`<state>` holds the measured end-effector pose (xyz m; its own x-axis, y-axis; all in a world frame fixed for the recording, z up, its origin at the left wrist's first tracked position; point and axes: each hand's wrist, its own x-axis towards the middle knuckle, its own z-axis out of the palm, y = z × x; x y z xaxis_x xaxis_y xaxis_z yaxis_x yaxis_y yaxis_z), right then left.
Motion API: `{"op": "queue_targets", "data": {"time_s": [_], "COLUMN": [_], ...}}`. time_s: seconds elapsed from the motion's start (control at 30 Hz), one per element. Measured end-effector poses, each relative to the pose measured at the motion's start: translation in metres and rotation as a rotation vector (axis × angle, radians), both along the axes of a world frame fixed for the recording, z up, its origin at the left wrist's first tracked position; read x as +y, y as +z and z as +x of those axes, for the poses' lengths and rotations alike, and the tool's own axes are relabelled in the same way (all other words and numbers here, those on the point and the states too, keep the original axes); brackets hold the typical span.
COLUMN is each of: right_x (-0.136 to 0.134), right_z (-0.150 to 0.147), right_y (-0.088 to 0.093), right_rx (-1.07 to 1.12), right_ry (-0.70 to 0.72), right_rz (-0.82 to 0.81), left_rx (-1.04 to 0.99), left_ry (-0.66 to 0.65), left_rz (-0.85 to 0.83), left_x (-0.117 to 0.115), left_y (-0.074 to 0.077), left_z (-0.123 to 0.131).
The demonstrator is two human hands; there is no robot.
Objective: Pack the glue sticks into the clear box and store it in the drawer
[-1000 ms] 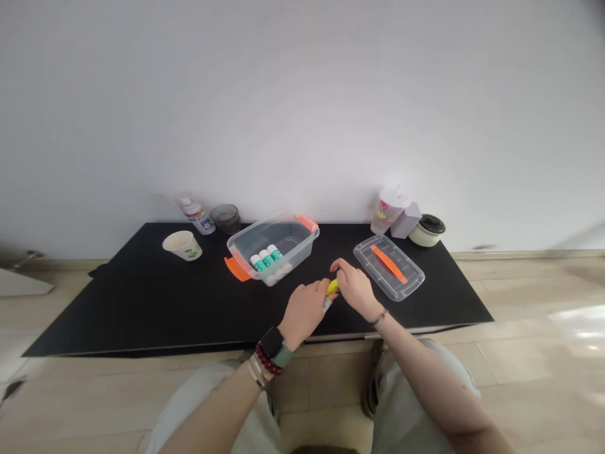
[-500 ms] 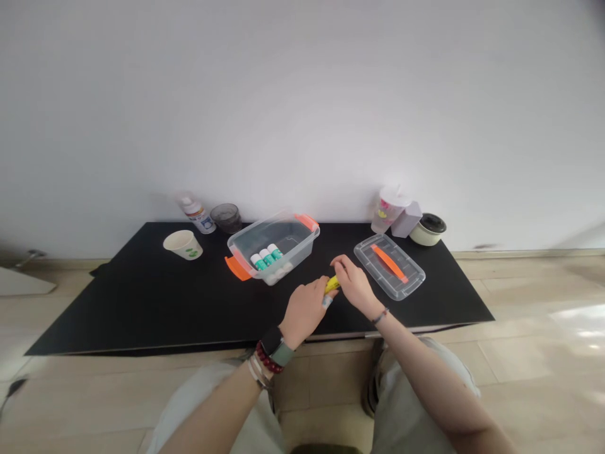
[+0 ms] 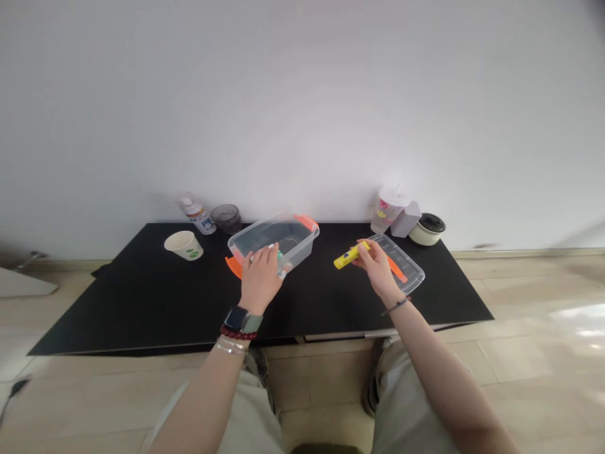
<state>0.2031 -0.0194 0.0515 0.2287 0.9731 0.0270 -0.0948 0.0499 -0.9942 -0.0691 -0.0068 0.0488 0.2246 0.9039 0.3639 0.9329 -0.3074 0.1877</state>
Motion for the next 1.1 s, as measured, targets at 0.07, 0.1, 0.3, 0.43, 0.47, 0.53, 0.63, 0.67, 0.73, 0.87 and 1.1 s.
{"op": "queue_targets", "data": {"time_s": [0.07,0.1,0.3,0.43,0.47,0.53,0.63,0.67,0.73,0.87,1.1], "right_x": [0.001,0.001,0.003,0.004,0.005,0.005,0.005,0.004,0.002,-0.008,0.011], "right_z": [0.007,0.010,0.020,0.026,0.028,0.030,0.032,0.032,0.032,0.026,-0.010], "right_y": [0.001,0.001,0.002,0.004,0.005,0.007,0.010,0.011,0.013,0.022,0.012], "right_rx": [0.014,0.024,0.057,0.057,0.057,0.057,0.046,0.032,-0.030,-0.344,-0.931], "right_ry": [-0.013,-0.018,-0.042,-0.068,-0.076,-0.085,-0.097,-0.106,-0.136,-0.168,0.093], "right_rz": [0.014,0.020,0.039,0.044,0.048,0.065,0.092,0.095,0.106,0.182,0.077], "left_rx": [0.071,0.099,0.193,0.226,0.222,0.204,0.159,0.144,0.127,0.113,0.054], "left_ry": [-0.005,-0.015,-0.036,-0.099,-0.128,-0.188,-0.296,-0.331,-0.396,-0.475,-0.558], "left_rz": [-0.071,-0.100,-0.136,-0.144,-0.141,-0.125,-0.095,-0.093,-0.098,-0.106,-0.092], "left_x": [0.005,0.007,0.007,0.003,0.002,0.001,-0.001,-0.002,-0.005,-0.014,-0.026], "left_y": [-0.006,-0.008,-0.005,-0.002,-0.002,-0.005,-0.010,-0.011,-0.012,-0.013,-0.017], "left_z": [-0.009,-0.011,-0.016,-0.019,-0.019,-0.020,-0.019,-0.017,-0.013,0.001,0.020]}}
